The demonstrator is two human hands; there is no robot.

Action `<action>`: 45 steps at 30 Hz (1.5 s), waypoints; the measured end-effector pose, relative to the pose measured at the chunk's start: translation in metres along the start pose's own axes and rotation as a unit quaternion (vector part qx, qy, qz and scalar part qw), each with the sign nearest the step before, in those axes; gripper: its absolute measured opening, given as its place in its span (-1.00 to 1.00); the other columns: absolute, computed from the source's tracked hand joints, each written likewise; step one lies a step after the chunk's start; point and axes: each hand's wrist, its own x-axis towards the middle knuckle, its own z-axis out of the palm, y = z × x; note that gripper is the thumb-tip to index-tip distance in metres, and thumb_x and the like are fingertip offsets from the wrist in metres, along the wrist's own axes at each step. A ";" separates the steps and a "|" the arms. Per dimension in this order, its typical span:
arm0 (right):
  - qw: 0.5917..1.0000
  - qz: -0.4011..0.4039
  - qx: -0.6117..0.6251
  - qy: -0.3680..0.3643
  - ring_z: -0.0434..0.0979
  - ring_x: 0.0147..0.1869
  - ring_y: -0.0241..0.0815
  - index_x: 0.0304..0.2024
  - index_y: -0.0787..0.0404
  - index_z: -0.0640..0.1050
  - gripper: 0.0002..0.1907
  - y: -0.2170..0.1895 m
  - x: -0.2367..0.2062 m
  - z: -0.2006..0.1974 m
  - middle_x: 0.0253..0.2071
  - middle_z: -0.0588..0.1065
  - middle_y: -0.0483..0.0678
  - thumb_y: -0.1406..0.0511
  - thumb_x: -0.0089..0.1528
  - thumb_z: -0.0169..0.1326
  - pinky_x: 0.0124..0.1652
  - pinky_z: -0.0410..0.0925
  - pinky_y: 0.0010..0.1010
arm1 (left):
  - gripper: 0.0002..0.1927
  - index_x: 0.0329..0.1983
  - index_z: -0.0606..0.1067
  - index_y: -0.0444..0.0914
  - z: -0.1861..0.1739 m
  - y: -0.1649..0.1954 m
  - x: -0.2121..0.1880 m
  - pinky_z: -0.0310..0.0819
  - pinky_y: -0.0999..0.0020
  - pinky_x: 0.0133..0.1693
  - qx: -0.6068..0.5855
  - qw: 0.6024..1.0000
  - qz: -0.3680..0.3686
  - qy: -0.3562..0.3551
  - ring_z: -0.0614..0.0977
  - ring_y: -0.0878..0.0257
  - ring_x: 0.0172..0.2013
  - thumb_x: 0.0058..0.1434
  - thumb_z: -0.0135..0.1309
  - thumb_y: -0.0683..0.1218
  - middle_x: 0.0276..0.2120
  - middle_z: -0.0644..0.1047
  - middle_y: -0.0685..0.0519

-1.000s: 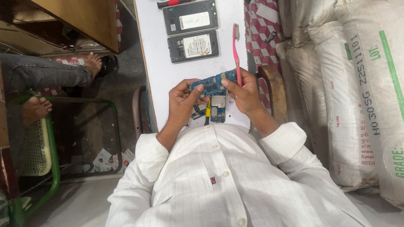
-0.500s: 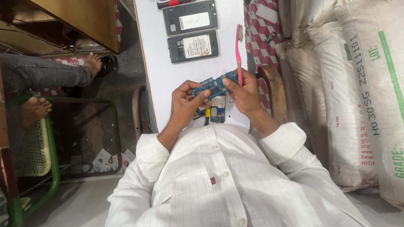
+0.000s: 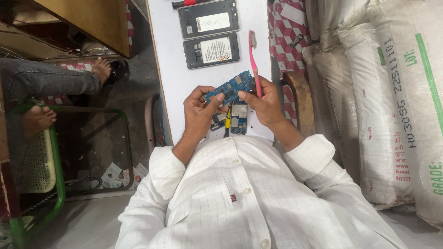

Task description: The person sits at a workbench holding a disassembled phone motherboard and cleans it using a pink toothbrush, brushing different areas of the board and turning it over. Other phone parts, batteries, and a screwdriver lie on the white work surface around them.

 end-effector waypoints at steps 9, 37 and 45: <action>0.999 -0.032 0.001 0.000 0.58 -0.09 -0.41 -0.01 0.25 0.53 -0.72 0.004 0.000 0.000 -0.14 0.59 -0.12 0.43 0.24 0.27 -0.10 0.47 -0.60 | -0.72 -0.01 0.46 -0.42 0.002 0.000 -0.001 0.73 0.48 -0.32 0.004 1.000 -0.015 -0.016 0.72 0.27 -0.35 0.26 0.22 -0.25 -0.28 0.64 -0.10; 0.999 -0.047 0.016 0.002 0.54 -0.10 -0.41 0.04 0.25 0.43 -0.64 0.011 -0.002 0.002 -0.12 0.55 -0.07 0.48 0.26 0.26 -0.13 0.42 -0.57 | -0.74 0.02 0.46 -0.40 0.004 -0.002 0.000 0.73 0.44 -0.32 -0.022 0.999 -0.005 -0.037 0.72 0.26 -0.34 0.33 0.18 -0.19 -0.25 0.63 -0.10; 0.993 -0.042 0.096 0.049 0.17 -0.57 -0.45 0.01 0.27 0.47 -0.73 0.013 0.001 -0.012 -0.33 0.53 0.01 0.17 0.52 -0.06 -0.54 0.06 -0.62 | -0.74 0.01 0.45 -0.41 -0.012 0.015 0.007 0.75 0.39 -0.29 -0.058 0.995 0.034 0.070 0.70 0.26 -0.37 0.34 0.20 -0.20 -0.22 0.64 -0.10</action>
